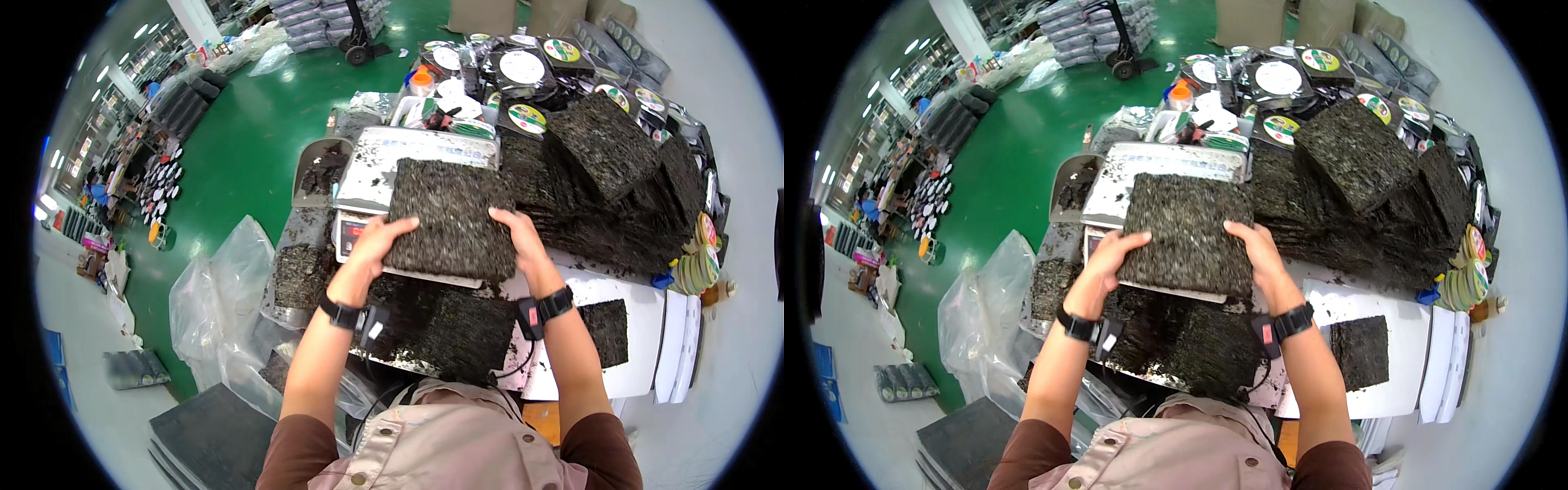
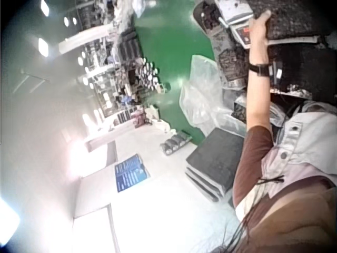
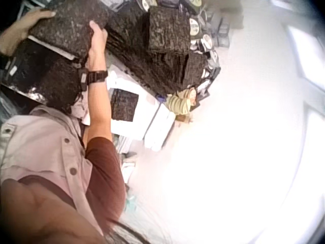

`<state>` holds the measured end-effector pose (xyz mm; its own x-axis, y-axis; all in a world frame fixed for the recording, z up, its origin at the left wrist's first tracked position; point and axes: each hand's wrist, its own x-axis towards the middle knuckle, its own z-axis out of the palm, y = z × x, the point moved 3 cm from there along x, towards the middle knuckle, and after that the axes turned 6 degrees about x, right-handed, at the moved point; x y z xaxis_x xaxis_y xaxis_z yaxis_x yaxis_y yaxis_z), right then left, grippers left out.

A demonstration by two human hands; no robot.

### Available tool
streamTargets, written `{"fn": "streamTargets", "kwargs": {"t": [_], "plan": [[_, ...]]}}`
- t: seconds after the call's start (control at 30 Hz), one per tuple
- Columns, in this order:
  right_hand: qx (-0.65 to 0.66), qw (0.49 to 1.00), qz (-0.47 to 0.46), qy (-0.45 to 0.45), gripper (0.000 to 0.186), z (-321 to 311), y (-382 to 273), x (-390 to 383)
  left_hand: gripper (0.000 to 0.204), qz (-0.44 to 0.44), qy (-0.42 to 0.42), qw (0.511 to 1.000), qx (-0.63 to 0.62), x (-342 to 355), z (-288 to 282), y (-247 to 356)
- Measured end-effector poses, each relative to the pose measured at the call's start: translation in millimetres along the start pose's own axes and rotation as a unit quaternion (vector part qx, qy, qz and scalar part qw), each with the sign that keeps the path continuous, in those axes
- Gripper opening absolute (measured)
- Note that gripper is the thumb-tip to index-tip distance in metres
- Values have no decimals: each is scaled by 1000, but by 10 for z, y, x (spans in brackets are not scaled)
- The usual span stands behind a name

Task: The person weighs sheets of seaweed on a digital scale, adding and removing small amounts of seaweed by hand to reach a target weight before placing the stacks into a large plastic bag.

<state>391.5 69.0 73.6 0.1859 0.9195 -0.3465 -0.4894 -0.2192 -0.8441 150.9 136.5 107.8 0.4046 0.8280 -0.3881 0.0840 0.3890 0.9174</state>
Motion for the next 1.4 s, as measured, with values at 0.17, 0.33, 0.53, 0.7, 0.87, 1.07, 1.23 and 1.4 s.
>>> {"fn": "streamTargets", "kwargs": {"t": [0.17, 0.33, 0.53, 0.7, 0.87, 1.07, 1.23, 1.4], "plan": [[16, 998, -20, 58, 66, -674, 318, -757, 69, 38, -11, 999, -3, -418, 615, -711], [70, 993, 12, 91, 71, -1674, 512, -1249, 64, -48, -59, 991, -111, -573, 1182, -1352], [42, 985, 68, 153, 66, -2487, 736, -1285, 52, 216, -107, 749, 617, -801, 1231, -2414], [123, 970, 120, 173, 48, -2716, 1062, -754, 53, 179, -77, 704, 683, -1039, 1250, -2441], [64, 977, 67, 192, 62, -2878, 1340, -310, 52, 162, -57, 720, 672, -1183, 1273, -2515], [-57, 972, 91, 208, 91, -2941, 1403, -254, 45, 190, -8, 759, 623, -1175, 1190, -2570], [-59, 968, 132, 206, 68, -2896, 1429, -282, 40, 175, 142, 804, 550, -1058, 891, -2463], [-148, 969, 26, 197, 58, -3028, 1645, -111, 48, 115, 190, 850, 478, -857, 439, -2713]]}}
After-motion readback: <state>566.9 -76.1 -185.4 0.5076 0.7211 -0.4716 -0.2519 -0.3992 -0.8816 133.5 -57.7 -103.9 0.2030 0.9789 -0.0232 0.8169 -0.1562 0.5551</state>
